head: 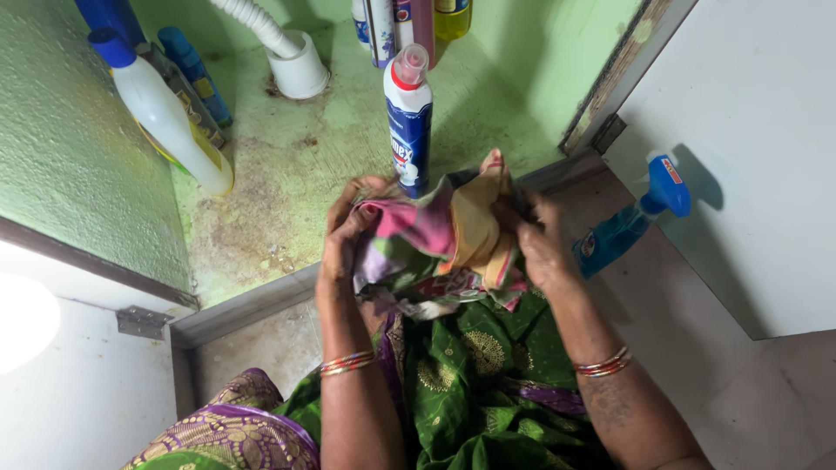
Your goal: The person wipes a green shelf with a cloth, moving several cleaning bottles aside to reach the surface. They wipe the shelf thoroughly with both hands, then return the bottles to their original positions.
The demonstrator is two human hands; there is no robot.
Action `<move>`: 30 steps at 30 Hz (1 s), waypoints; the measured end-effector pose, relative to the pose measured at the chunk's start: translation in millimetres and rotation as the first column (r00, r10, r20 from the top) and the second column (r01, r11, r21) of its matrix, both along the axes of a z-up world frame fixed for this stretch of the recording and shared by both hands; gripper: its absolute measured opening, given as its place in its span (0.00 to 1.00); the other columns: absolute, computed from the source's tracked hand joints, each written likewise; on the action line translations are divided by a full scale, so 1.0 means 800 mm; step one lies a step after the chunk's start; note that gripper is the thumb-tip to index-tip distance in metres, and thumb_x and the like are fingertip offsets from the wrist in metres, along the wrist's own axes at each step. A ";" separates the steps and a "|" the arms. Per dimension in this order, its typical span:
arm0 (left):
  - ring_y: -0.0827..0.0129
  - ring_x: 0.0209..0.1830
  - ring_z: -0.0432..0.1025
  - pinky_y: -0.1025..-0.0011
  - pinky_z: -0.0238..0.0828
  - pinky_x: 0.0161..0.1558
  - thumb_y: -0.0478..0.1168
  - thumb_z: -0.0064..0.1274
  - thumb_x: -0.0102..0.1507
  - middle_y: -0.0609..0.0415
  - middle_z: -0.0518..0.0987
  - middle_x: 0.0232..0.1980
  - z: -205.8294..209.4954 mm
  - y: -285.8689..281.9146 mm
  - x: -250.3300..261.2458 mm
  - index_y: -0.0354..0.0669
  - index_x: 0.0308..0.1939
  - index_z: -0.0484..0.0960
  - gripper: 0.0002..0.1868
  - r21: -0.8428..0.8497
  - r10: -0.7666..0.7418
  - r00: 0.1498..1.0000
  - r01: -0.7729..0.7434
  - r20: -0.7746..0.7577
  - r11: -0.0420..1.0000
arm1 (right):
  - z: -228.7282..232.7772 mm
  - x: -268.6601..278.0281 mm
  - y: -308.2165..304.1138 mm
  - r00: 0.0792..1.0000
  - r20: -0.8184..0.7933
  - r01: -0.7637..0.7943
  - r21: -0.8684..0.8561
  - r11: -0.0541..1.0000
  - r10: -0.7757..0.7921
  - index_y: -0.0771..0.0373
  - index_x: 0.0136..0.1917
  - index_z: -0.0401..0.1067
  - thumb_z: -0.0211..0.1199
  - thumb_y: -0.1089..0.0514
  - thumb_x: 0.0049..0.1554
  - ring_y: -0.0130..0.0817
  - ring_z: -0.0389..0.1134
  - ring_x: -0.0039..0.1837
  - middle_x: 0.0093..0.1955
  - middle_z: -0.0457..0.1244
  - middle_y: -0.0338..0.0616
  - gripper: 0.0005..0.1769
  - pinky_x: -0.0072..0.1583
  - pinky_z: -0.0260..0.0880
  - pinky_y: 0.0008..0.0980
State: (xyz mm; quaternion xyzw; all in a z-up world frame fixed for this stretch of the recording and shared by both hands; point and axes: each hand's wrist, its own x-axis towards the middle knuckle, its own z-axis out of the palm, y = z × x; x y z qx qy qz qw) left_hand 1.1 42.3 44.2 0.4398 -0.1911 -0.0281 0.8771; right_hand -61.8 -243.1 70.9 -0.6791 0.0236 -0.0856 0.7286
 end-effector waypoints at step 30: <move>0.55 0.34 0.79 0.64 0.75 0.41 0.48 0.53 0.67 0.42 0.83 0.35 0.130 -0.034 -0.035 0.54 0.64 0.84 0.22 0.814 0.638 0.703 -0.546 0.316 0.199 | 0.057 0.066 -0.066 0.977 0.116 0.212 -0.630 0.747 -0.179 0.59 0.69 0.81 0.58 0.59 0.68 0.36 0.60 0.44 0.46 0.70 0.50 0.19 0.47 0.60 0.34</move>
